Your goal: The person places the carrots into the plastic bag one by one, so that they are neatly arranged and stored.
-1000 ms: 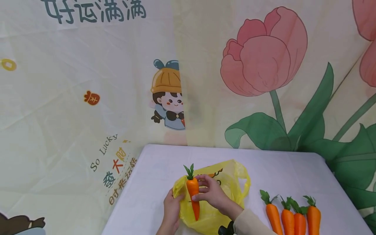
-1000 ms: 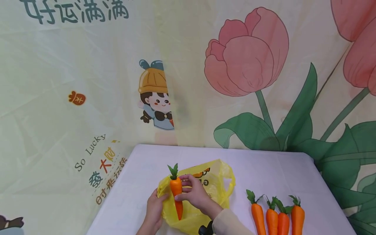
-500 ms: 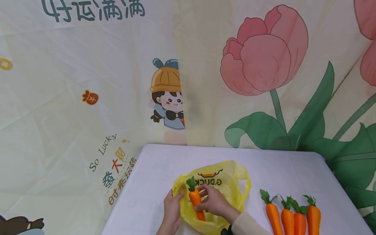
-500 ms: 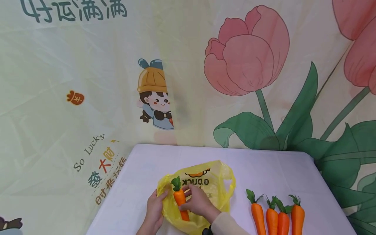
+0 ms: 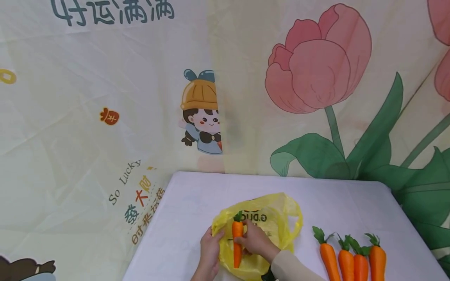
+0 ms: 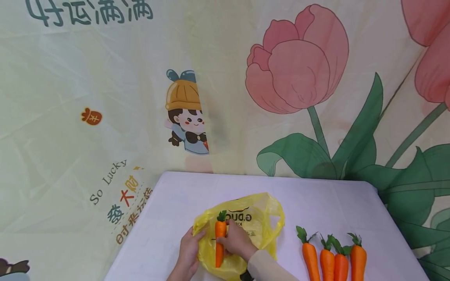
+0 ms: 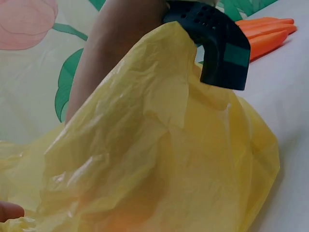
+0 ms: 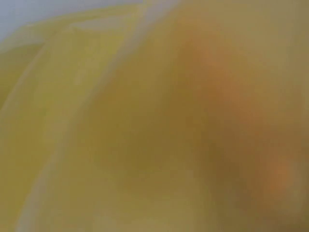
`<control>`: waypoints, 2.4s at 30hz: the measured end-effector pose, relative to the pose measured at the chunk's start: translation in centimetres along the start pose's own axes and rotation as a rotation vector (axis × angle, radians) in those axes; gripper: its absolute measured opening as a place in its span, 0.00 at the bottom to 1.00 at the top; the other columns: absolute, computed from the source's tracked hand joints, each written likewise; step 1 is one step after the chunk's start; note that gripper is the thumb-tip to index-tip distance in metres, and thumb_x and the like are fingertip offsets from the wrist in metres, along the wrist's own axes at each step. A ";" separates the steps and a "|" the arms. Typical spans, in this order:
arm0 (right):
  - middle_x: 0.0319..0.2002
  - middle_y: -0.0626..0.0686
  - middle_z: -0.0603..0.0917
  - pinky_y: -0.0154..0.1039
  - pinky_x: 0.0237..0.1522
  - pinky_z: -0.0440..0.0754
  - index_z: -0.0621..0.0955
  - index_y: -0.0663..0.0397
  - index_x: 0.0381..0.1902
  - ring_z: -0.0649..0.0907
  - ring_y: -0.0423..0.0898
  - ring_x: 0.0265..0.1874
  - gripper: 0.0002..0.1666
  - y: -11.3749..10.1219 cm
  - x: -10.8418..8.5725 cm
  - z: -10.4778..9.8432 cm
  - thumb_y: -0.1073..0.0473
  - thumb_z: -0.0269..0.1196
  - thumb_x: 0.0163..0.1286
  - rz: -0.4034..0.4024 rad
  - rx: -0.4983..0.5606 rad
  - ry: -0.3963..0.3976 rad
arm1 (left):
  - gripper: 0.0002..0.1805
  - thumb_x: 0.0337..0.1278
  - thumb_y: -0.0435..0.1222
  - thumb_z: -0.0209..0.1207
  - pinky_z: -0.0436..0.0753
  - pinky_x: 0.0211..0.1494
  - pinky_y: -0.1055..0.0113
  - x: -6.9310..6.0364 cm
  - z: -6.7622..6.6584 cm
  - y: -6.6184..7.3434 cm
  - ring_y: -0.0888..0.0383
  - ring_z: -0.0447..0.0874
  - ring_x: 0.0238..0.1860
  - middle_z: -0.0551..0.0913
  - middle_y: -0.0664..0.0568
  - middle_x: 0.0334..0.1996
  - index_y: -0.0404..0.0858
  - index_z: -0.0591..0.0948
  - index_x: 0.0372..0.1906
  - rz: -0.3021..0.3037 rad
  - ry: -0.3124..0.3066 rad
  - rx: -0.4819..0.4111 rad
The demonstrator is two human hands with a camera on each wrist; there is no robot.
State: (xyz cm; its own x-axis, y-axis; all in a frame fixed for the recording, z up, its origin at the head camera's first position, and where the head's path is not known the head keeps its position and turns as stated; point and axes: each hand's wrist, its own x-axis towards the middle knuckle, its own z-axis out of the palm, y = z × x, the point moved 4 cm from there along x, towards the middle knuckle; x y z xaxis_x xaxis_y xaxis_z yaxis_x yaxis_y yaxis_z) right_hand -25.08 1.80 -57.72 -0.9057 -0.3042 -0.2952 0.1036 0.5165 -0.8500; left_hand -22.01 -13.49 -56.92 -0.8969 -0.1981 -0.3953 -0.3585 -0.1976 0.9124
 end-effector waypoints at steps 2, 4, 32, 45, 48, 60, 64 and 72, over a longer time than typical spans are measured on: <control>0.29 0.54 0.80 0.43 0.19 0.86 0.66 0.65 0.68 0.84 0.51 0.18 0.38 0.3 0.3 0.1 0.57 0.70 0.68 0.012 0.018 0.005 | 0.30 0.73 0.32 0.52 0.71 0.71 0.45 0.0 0.2 -0.1 0.36 0.62 0.73 0.64 0.34 0.73 0.28 0.61 0.75 -0.011 0.001 0.005; 0.30 0.54 0.80 0.43 0.19 0.86 0.65 0.67 0.68 0.84 0.50 0.17 0.39 0.5 0.6 0.2 0.58 0.70 0.67 0.012 0.035 0.012 | 0.29 0.73 0.32 0.53 0.72 0.71 0.45 -0.1 0.3 -0.2 0.36 0.62 0.73 0.64 0.34 0.73 0.28 0.62 0.74 -0.014 0.001 0.006; 0.50 0.61 0.84 0.51 0.45 0.87 0.72 0.75 0.66 0.84 0.55 0.46 0.37 0.6 -0.3 -0.2 0.63 0.69 0.63 -0.082 0.052 -0.050 | 0.28 0.73 0.30 0.52 0.72 0.71 0.45 0.2 -0.1 0.0 0.36 0.64 0.72 0.66 0.32 0.71 0.26 0.63 0.73 0.014 0.058 0.000; 0.66 0.47 0.78 0.52 0.61 0.81 0.71 0.49 0.73 0.79 0.48 0.62 0.39 -2.8 -7.2 -3.5 0.35 0.60 0.72 -0.365 -0.399 0.030 | 0.28 0.73 0.31 0.51 0.70 0.72 0.46 0.3 0.1 0.1 0.36 0.63 0.72 0.65 0.33 0.72 0.27 0.62 0.73 0.032 0.038 -0.012; 0.69 0.47 0.75 0.52 0.61 0.81 0.68 0.47 0.76 0.77 0.48 0.64 0.44 -2.9 -9.8 -4.5 0.28 0.53 0.72 -0.427 -0.507 0.066 | 0.28 0.73 0.31 0.51 0.69 0.72 0.45 0.3 0.1 0.1 0.37 0.62 0.73 0.65 0.34 0.73 0.28 0.63 0.73 0.024 0.046 -0.003; 0.68 0.53 0.75 0.52 0.56 0.84 0.71 0.56 0.72 0.80 0.51 0.60 0.55 2.6 -15.9 -9.9 0.22 0.61 0.61 -0.377 -0.876 0.499 | 0.27 0.74 0.33 0.51 0.70 0.72 0.47 -0.2 0.3 0.2 0.39 0.64 0.73 0.67 0.37 0.72 0.30 0.64 0.73 0.035 0.013 -0.002; 0.71 0.62 0.70 0.55 0.56 0.84 0.67 0.64 0.73 0.78 0.58 0.62 0.62 4.9 -16.4 -11.6 0.18 0.49 0.62 -0.318 -0.925 0.588 | 0.27 0.74 0.33 0.51 0.69 0.73 0.46 -0.3 0.3 0.1 0.39 0.63 0.73 0.66 0.36 0.73 0.30 0.64 0.73 0.035 0.017 0.003; 0.71 0.73 0.64 0.57 0.49 0.86 0.60 0.73 0.74 0.75 0.65 0.61 0.65 8.4 -15.9 -13.5 0.42 0.78 0.51 -0.051 -0.863 0.501 | 0.29 0.75 0.34 0.50 0.69 0.73 0.47 -0.2 0.3 -0.1 0.39 0.60 0.74 0.63 0.37 0.74 0.30 0.61 0.75 0.027 -0.015 0.012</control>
State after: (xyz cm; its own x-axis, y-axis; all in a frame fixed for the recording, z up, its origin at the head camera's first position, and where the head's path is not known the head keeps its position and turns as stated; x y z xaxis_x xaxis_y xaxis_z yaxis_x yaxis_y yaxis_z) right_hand -15.33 21.82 -54.30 -0.9902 -0.0721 0.1196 -0.0942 0.9772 -0.1904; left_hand -21.83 -13.14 -56.88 -0.9100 -0.1888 -0.3691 -0.3371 -0.1812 0.9239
